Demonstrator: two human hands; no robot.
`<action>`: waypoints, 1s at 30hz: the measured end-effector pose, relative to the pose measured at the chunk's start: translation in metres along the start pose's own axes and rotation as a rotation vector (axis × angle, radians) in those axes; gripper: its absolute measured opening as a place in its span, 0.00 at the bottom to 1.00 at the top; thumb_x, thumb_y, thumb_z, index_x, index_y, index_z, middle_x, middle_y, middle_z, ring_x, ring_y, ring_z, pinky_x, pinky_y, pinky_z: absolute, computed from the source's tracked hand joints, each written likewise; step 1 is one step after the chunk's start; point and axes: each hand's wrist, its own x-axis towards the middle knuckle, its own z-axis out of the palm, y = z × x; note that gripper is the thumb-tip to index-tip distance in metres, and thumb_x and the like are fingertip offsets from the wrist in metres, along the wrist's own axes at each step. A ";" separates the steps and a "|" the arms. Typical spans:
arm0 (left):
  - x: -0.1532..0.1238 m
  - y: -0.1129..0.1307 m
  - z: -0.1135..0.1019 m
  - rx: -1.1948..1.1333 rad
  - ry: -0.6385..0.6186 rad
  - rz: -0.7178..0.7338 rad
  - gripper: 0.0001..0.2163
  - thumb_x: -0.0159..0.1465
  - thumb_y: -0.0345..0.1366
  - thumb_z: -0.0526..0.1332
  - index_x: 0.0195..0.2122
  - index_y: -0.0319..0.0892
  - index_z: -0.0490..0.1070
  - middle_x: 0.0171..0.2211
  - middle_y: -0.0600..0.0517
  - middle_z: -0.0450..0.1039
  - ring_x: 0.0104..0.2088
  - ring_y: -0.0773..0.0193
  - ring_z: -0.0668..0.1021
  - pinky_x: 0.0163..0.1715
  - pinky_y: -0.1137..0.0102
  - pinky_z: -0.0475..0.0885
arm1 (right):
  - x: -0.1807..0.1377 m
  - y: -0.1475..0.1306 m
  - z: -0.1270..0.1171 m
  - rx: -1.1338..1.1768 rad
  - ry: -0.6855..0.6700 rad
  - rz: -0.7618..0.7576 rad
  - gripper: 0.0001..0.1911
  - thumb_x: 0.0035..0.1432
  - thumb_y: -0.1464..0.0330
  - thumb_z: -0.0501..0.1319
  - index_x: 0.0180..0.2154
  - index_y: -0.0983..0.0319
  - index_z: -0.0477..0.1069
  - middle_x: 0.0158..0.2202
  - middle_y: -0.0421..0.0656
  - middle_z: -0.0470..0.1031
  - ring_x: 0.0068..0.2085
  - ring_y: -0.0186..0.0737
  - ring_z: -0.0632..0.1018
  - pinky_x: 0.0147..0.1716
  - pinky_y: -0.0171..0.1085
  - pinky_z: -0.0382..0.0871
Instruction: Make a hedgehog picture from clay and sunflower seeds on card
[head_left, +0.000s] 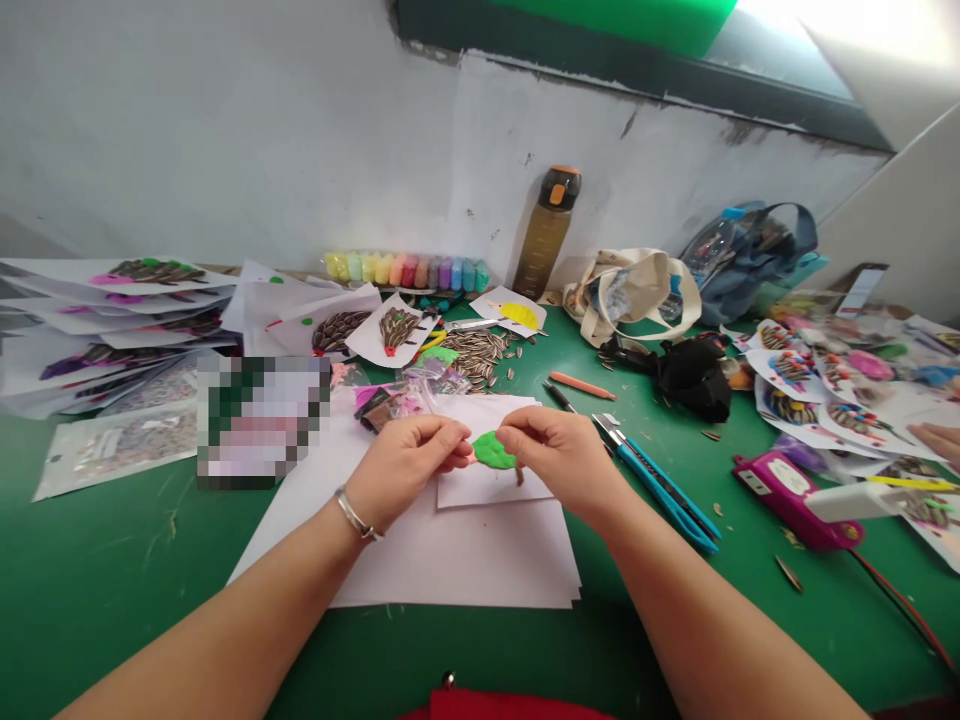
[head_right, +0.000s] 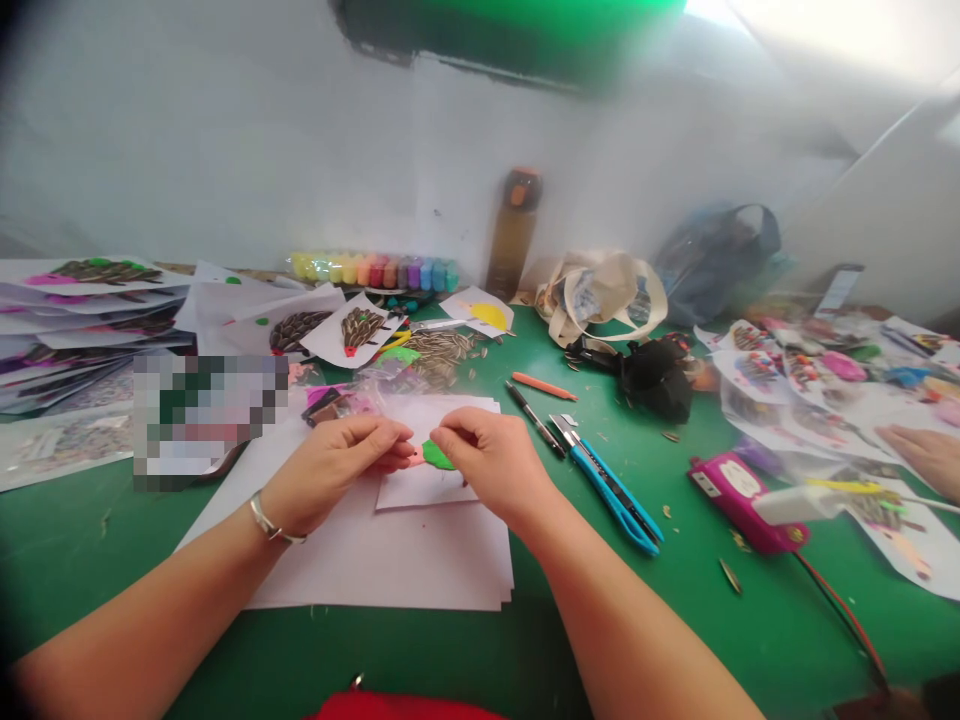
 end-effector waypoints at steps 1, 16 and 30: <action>0.000 0.000 0.000 0.011 -0.006 0.007 0.18 0.57 0.49 0.64 0.36 0.38 0.76 0.35 0.44 0.80 0.36 0.55 0.81 0.41 0.61 0.75 | 0.000 0.002 0.002 0.007 0.012 -0.003 0.07 0.58 0.64 0.59 0.34 0.59 0.74 0.27 0.37 0.74 0.27 0.34 0.75 0.27 0.33 0.68; -0.003 -0.001 0.001 0.525 -0.041 0.311 0.15 0.64 0.43 0.54 0.26 0.44 0.75 0.28 0.55 0.77 0.32 0.62 0.76 0.34 0.71 0.68 | 0.002 0.008 0.006 -0.064 0.050 -0.037 0.08 0.56 0.65 0.59 0.36 0.59 0.75 0.29 0.38 0.76 0.28 0.34 0.75 0.28 0.33 0.69; -0.005 -0.001 -0.002 0.604 -0.028 0.359 0.15 0.65 0.41 0.52 0.26 0.44 0.74 0.28 0.55 0.76 0.32 0.62 0.75 0.33 0.71 0.65 | 0.001 -0.006 -0.003 -0.215 -0.063 -0.069 0.10 0.59 0.67 0.55 0.33 0.58 0.75 0.25 0.36 0.73 0.26 0.32 0.72 0.25 0.31 0.63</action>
